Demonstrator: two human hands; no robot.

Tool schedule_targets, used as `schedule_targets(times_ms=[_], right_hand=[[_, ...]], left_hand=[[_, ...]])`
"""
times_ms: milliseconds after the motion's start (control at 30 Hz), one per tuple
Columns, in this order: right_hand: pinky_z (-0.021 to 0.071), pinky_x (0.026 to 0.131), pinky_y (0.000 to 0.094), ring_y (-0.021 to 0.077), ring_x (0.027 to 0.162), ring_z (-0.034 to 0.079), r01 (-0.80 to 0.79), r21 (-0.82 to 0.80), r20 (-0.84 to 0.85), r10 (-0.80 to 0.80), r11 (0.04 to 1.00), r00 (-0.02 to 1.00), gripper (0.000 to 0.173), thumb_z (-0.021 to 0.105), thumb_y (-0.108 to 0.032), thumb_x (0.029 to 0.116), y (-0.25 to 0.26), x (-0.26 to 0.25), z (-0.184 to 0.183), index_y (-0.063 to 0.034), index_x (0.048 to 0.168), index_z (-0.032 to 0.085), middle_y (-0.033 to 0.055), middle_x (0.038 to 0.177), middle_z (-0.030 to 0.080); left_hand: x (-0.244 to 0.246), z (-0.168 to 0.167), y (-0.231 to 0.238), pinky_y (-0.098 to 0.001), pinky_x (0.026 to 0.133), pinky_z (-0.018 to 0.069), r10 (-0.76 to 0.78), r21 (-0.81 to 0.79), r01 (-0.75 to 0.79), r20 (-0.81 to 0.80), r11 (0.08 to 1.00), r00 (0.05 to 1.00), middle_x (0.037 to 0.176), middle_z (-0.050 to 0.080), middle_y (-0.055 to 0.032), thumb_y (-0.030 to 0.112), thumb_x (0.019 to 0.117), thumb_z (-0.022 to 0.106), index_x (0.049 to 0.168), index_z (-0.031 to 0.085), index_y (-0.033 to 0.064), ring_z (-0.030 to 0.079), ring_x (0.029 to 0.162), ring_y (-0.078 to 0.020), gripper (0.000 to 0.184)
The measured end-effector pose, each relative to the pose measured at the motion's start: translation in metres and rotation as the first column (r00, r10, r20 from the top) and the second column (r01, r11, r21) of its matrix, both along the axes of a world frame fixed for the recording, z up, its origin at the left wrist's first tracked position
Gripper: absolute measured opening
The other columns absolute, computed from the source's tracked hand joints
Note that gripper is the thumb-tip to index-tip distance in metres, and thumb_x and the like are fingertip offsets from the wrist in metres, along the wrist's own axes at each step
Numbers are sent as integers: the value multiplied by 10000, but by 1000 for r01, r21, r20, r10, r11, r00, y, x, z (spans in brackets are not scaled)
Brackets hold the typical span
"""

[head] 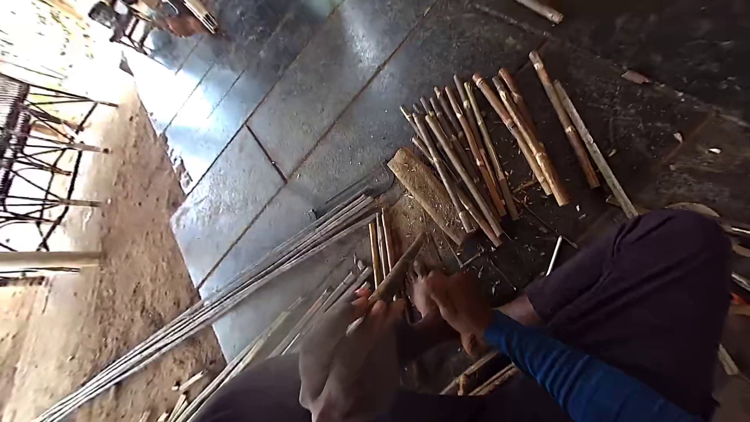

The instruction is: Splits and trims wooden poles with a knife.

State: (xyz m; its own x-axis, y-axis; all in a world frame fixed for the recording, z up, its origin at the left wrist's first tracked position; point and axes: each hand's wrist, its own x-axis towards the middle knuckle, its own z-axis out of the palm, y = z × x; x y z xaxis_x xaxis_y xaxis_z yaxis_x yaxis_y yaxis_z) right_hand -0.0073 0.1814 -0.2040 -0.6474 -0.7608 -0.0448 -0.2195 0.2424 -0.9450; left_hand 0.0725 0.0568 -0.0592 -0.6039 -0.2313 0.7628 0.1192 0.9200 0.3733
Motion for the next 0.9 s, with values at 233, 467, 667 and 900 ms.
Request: schedule_targets(times_ms=[233, 467, 667, 900], right_hand=[[551, 605, 492, 233, 673, 663, 21, 86, 29, -24, 996, 999, 708, 175, -633, 1061, 2, -2, -7, -133, 927, 658, 51, 697, 616], [557, 639, 500, 227, 701, 666, 32, 82, 88, -39, 996, 995, 697, 208, -635, 1063, 1, -7, -10, -135, 933, 675, 54, 723, 634], [569, 649, 521, 239, 715, 691, 44, 74, 21, -46, 996, 999, 681, 227, -621, 1069, 1, -4, -14, -139, 963, 696, 56, 728, 661], [562, 631, 496, 227, 691, 677, 62, 107, -46, -57, 992, 997, 705, 180, -640, 1060, -3, -7, -15, -144, 967, 673, 39, 705, 640]], left_hand=[[0, 2, 2, -323, 892, 637, 4, -9, -4, 17, 1000, 1000, 1078, 716, -19, 42, 848, 820, 995, 761, 98, 721, 1032, -176, 168], [-2, 2, 1, -317, 929, 610, -18, -17, 19, 49, 1000, 999, 1118, 690, -59, 37, 875, 791, 1033, 766, 83, 693, 1081, -184, 167], [-2, 1, 0, -359, 910, 631, -33, -7, 33, 36, 999, 999, 1128, 720, -75, -1, 875, 772, 1017, 771, 82, 714, 1075, -221, 164], [-6, 4, -3, -402, 943, 632, 30, -9, -30, 42, 1000, 999, 1101, 754, -69, 119, 913, 772, 1007, 747, 77, 731, 1083, -240, 106]])
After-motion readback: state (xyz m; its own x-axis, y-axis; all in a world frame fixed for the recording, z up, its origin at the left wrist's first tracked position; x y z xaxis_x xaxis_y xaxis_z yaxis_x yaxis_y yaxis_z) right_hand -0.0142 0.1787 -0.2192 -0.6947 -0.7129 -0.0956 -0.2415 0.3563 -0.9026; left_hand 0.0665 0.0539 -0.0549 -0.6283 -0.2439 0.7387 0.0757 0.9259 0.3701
